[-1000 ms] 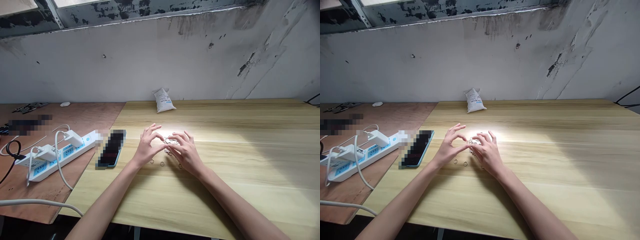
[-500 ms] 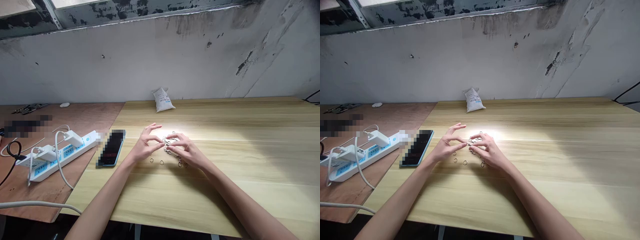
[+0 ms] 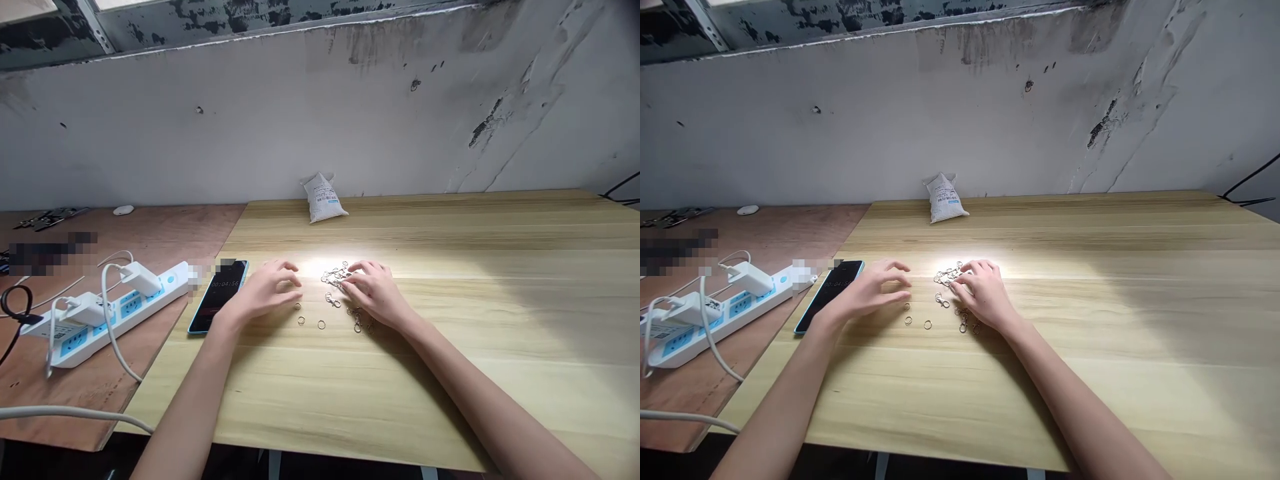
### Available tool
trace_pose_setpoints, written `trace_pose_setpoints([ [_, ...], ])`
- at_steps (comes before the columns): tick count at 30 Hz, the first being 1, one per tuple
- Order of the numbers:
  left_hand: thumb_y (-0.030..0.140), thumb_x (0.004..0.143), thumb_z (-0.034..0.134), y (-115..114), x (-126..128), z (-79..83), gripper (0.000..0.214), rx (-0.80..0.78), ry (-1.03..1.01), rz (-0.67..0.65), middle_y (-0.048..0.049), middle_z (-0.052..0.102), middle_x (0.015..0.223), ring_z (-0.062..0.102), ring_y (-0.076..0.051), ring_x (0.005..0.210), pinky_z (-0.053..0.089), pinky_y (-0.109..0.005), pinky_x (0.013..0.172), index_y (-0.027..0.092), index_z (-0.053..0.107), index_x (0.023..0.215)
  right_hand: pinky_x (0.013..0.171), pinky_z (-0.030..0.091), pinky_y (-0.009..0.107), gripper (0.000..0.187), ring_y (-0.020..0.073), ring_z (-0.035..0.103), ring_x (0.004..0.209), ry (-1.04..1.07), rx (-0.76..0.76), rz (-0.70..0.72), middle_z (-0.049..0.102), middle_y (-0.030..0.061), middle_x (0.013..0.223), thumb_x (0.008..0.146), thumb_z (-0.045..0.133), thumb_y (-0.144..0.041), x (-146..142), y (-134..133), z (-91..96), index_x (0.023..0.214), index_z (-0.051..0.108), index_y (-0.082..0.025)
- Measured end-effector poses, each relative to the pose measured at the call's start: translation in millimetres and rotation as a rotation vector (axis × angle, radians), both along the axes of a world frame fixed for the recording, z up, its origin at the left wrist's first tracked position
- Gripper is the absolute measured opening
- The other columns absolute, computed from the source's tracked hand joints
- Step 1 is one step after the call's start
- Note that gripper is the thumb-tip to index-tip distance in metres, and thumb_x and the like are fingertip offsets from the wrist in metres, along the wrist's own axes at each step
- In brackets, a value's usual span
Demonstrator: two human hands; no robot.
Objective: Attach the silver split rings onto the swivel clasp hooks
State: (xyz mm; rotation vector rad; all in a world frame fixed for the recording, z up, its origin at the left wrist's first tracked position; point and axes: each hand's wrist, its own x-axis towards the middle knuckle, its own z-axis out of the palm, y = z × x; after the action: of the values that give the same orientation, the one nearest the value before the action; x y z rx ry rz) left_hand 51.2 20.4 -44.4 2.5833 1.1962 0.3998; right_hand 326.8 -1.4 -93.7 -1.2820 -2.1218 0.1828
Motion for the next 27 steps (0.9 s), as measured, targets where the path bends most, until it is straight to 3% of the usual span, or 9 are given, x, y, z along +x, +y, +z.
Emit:
trace_pose_setpoints([
  [3,0.043,0.081,0.07,-2.9,-5.2,5.8,0.02,-0.196,0.005,-0.02,-0.0032,0.061,0.113,0.059,-0.022,0.104,0.047,-0.037,0.089,0.027,0.072,0.092,0.092,0.039,0.046,0.021,0.0241,0.057,0.1,-0.011,0.016,-0.03,0.066,0.0081,0.104,0.093,0.054,-0.031,10.6,0.0,10.9,0.088,0.073,-0.023],
  [5,0.039,0.082,0.07,-4.8,-2.8,5.7,0.014,-0.247,0.014,-0.042,-0.0015,0.062,0.108,0.06,-0.02,0.098,0.047,-0.034,0.085,0.027,0.073,0.087,0.085,0.042,0.04,0.02,0.0218,0.058,0.093,-0.029,-0.06,0.035,0.067,0.0064,0.097,0.093,0.055,-0.031,18.6,-2.3,21.6,0.086,0.073,-0.024],
  [8,0.034,0.086,0.065,-5.1,3.7,0.7,0.01,-0.227,0.006,-0.061,-0.0007,0.064,0.101,0.06,-0.018,0.091,0.046,-0.031,0.079,0.027,0.074,0.085,0.069,0.043,0.031,0.017,0.0171,0.058,0.077,-0.117,-0.272,0.181,0.066,0.0034,0.083,0.089,0.062,-0.034,26.8,-8.4,36.2,0.081,0.073,-0.025],
  [12,0.03,0.09,0.06,-3.2,13.3,-7.8,0.016,-0.096,0.004,-0.062,-0.0014,0.067,0.09,0.061,-0.017,0.083,0.045,-0.029,0.071,0.026,0.075,0.084,0.056,0.036,0.025,0.007,0.0118,0.053,0.062,-0.22,-0.401,0.186,0.064,0.001,0.076,0.081,0.069,-0.026,24.3,-15.9,46.0,0.077,0.073,-0.022],
  [18,0.022,0.09,0.06,-7.3,29.9,-8.9,0.013,-0.006,-0.071,-0.121,-0.001,0.072,0.084,0.063,-0.017,0.083,0.046,-0.032,0.078,0.022,0.071,0.082,0.055,0.032,0.025,0.012,0.0111,0.049,0.06,-0.278,-0.393,0.154,0.062,0.001,0.071,0.078,0.063,-0.015,13.8,-18.2,42.0,0.069,0.069,-0.019],
  [22,0.019,0.085,0.066,-9.5,34.8,-11.3,0.005,-0.038,-0.249,-0.047,-0.0001,0.072,0.084,0.065,-0.016,0.081,0.049,-0.031,0.076,0.021,0.069,0.083,0.053,0.03,0.024,0.01,0.0099,0.046,0.058,-0.233,-0.389,0.187,0.061,-0.0003,0.069,0.074,0.061,-0.011,12.5,-17.0,31.6,0.066,0.061,-0.018],
  [27,0.02,0.087,0.065,-5.3,33.9,-21.6,0.014,-0.063,-0.362,0.014,-0.0008,0.076,0.094,0.07,-0.017,0.087,0.052,-0.032,0.08,0.024,0.072,0.099,0.055,0.03,0.024,0.011,0.0099,0.045,0.058,-0.208,-0.281,0.171,0.061,-0.0009,0.069,0.078,0.058,-0.012,10.4,-14.3,22.6,0.07,0.059,-0.019],
])
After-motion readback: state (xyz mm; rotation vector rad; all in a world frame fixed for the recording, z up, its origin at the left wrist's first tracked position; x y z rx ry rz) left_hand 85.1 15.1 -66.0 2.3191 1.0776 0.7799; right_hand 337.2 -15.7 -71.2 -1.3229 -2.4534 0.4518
